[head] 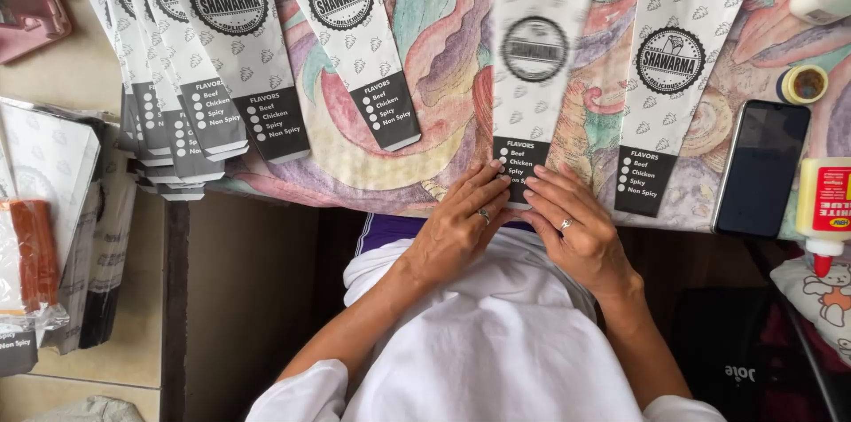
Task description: Folding and gluing paper shawarma wraps in batches at a manual workstation.
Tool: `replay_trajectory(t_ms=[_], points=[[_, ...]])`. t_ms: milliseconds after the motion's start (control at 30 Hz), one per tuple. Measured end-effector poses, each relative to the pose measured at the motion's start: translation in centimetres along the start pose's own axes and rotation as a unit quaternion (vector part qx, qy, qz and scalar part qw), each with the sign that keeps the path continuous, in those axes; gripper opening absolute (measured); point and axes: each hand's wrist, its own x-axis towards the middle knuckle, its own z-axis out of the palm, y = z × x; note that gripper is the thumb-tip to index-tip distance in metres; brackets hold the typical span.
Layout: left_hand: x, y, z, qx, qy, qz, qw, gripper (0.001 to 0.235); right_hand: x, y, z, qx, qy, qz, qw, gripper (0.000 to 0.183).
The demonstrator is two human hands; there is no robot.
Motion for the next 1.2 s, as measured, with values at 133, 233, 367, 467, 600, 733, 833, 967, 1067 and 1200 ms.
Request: replay_trajectory(t_ms=[133, 233, 367, 467, 600, 733, 833, 967, 1067, 1200], points=[[-0.3, -0.4, 0.1, -0.011, 0.001, 0.009, 1.000, 0.015, -0.6, 0.0, 0.5, -0.002, 0.024, 0.004, 1.000, 0.018], [-0.7, -0.5, 0.2, -0.017, 0.006, 0.018, 1.000, 0.011, -0.5, 0.0, 0.7, 0.004, 0.046, -0.004, 0.999, 0.015], [-0.6, -0.4, 0.2, -0.011, 0.009, 0.014, 1.000, 0.010, -0.1, -0.1, 0.5, 0.015, 0.056, -0.009, 0.998, 0.009], [-0.3, -0.2, 0.2, -0.015, 0.018, 0.000, 1.000, 0.008, 0.1, -0.1, 0.5, 0.020, 0.054, -0.007, 0.998, 0.007], [-0.7, -0.4, 1.2, -0.031, 0.052, -0.044, 0.997, 0.006, 0.1, -0.3, 0.6, 0.016, 0.055, 0.019, 0.998, 0.009], [-0.4, 0.0, 1.8, -0.037, 0.069, -0.079, 0.994, 0.005, 0.5, -0.5, 0.5, 0.026, 0.051, 0.052, 0.997, 0.011], [0.0, 0.5, 1.7, -0.044, 0.063, -0.111, 0.991, 0.009, 0.4, -0.5, 0.5, 0.041, 0.052, 0.075, 0.995, 0.010], [-0.3, 0.2, 2.1, -0.061, 0.055, -0.137, 0.987, 0.012, 0.7, -0.5, 0.2, 0.066, 0.036, 0.118, 0.990, 0.009], [-0.1, 0.2, 1.2, -0.118, 0.038, -0.167, 0.978, 0.014, 0.7, -0.6, -0.3, 0.094, 0.027, 0.145, 0.985, 0.006], [-0.3, -0.5, 0.4, -0.150, -0.016, -0.186, 0.971, 0.025, 0.8, -0.6, -0.6, 0.108, 0.012, 0.162, 0.981, 0.009]])
